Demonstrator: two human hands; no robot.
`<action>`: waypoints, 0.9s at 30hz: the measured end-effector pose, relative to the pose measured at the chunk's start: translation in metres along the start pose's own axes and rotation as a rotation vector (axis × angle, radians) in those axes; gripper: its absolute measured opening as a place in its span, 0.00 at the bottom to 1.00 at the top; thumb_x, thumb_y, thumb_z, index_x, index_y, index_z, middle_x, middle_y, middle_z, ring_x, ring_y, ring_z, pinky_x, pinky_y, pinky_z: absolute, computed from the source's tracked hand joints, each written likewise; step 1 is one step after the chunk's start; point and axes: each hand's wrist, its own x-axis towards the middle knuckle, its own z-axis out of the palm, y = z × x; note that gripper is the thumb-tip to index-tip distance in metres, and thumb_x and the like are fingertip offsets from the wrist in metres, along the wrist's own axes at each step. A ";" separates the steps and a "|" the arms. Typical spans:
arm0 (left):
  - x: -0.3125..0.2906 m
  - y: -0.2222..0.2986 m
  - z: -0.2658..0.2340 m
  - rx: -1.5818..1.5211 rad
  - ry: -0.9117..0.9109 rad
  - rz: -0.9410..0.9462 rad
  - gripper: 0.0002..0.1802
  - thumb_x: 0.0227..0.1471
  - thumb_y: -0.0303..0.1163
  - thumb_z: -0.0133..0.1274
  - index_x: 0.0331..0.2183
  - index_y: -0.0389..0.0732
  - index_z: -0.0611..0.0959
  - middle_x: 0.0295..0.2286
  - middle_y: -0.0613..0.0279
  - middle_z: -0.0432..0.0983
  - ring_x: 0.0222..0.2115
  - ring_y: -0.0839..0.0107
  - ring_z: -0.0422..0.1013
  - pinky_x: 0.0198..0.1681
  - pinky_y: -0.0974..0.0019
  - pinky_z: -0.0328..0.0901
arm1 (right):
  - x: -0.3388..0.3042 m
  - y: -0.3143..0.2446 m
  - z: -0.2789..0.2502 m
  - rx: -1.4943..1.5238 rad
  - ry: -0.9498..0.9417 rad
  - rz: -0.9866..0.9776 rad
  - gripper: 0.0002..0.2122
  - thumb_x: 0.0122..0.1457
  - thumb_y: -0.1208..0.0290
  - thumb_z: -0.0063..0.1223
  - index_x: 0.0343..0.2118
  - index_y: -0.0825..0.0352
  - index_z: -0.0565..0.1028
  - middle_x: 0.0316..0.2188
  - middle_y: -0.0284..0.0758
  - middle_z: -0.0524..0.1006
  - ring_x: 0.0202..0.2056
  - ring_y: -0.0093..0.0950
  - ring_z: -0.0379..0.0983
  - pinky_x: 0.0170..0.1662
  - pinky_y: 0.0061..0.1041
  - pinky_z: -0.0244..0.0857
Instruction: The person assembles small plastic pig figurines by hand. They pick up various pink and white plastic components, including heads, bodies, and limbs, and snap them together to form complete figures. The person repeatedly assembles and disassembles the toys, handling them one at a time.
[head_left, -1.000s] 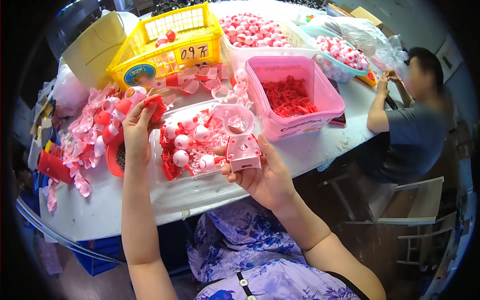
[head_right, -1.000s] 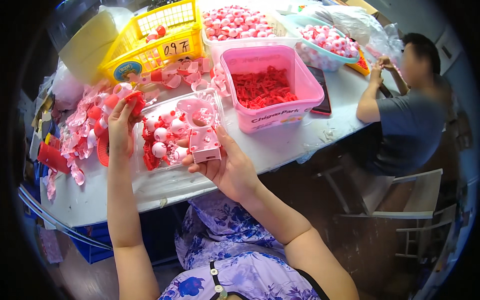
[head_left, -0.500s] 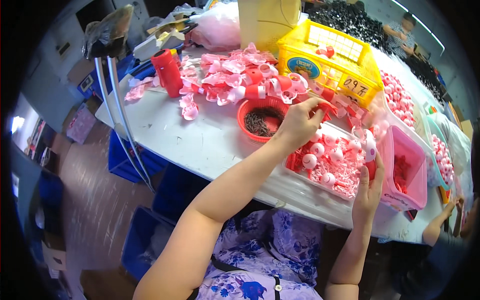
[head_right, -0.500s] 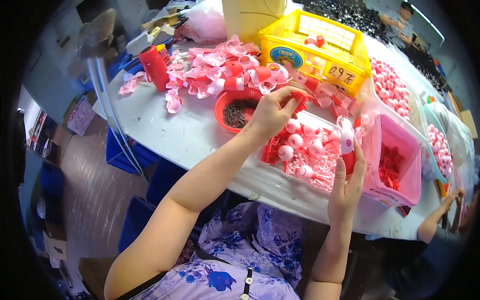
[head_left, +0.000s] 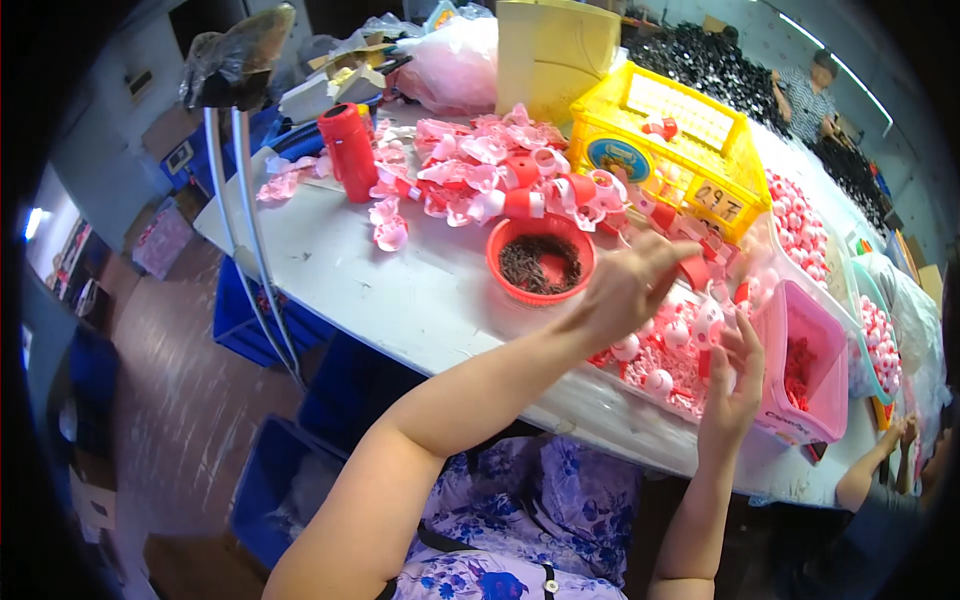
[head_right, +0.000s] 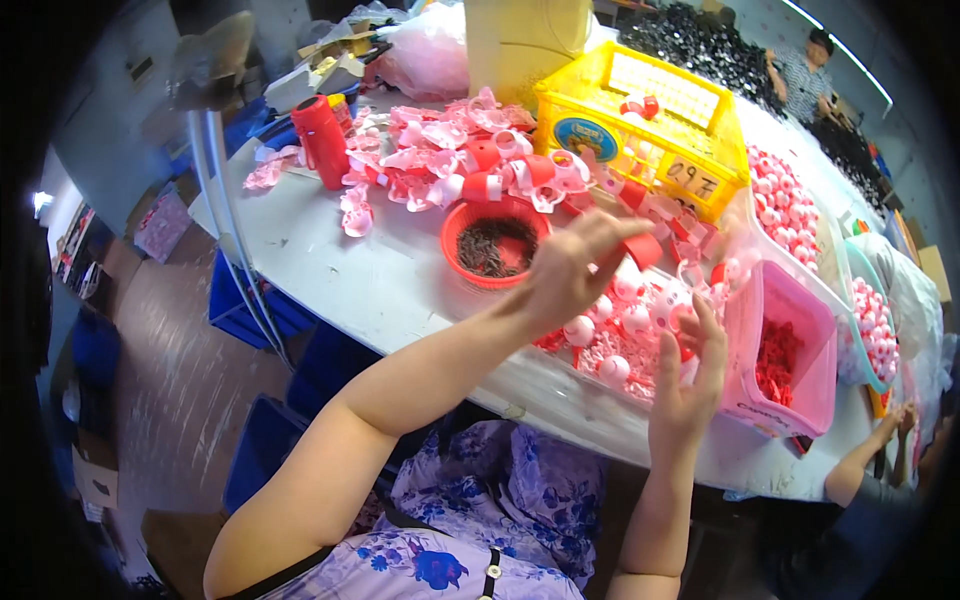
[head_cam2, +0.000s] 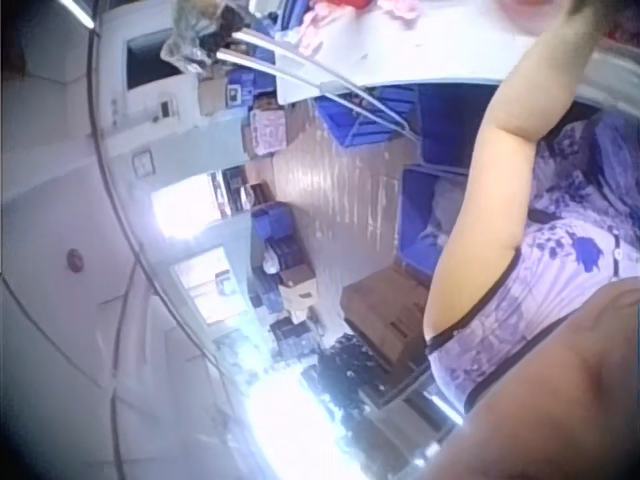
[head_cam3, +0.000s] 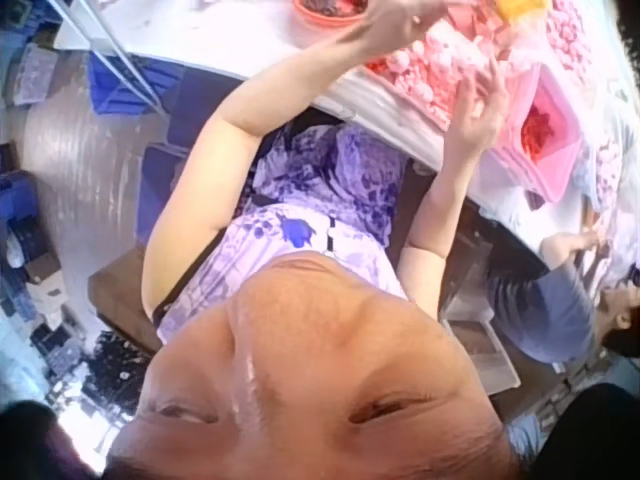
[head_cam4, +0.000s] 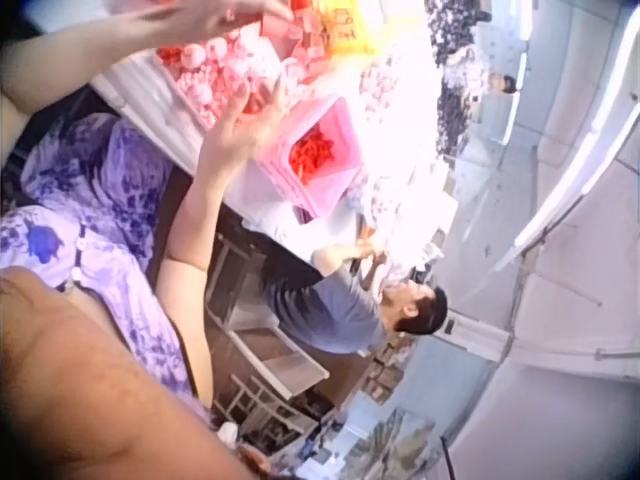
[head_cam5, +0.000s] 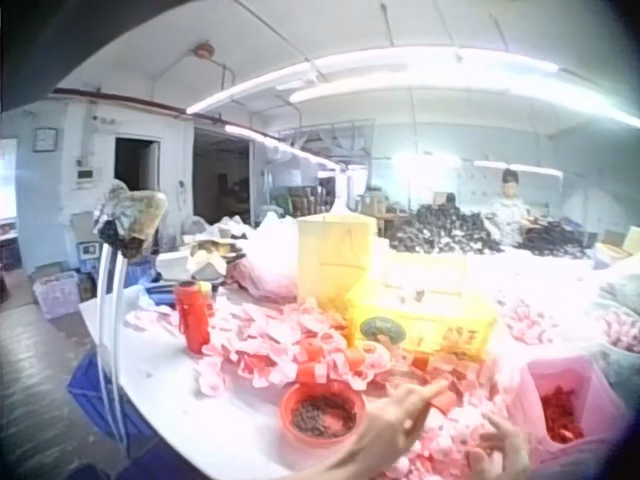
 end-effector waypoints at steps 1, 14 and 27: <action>-0.002 0.008 -0.003 0.005 -0.078 -0.021 0.24 0.44 0.17 0.52 0.46 0.44 0.77 0.34 0.53 0.75 0.31 0.57 0.74 0.32 0.62 0.70 | -0.001 -0.003 0.003 0.259 -0.028 0.116 0.21 0.61 0.69 0.46 0.57 0.67 0.62 0.42 0.36 0.71 0.45 0.29 0.67 0.50 0.28 0.60; -0.004 0.021 -0.002 0.053 -0.088 0.261 0.27 0.38 0.26 0.57 0.46 0.54 0.79 0.39 0.57 0.75 0.32 0.61 0.76 0.32 0.64 0.72 | 0.014 0.013 0.014 1.128 -0.009 0.449 0.14 0.63 0.72 0.45 0.52 0.66 0.68 0.47 0.33 0.72 0.44 0.19 0.70 0.45 0.18 0.65; -0.002 0.026 -0.020 -0.042 0.118 0.309 0.24 0.37 0.20 0.52 0.42 0.42 0.78 0.32 0.57 0.75 0.25 0.61 0.74 0.26 0.63 0.68 | -0.026 -0.009 0.019 0.318 0.361 0.084 0.12 0.60 0.78 0.48 0.46 0.69 0.67 0.43 0.37 0.70 0.46 0.25 0.68 0.48 0.23 0.62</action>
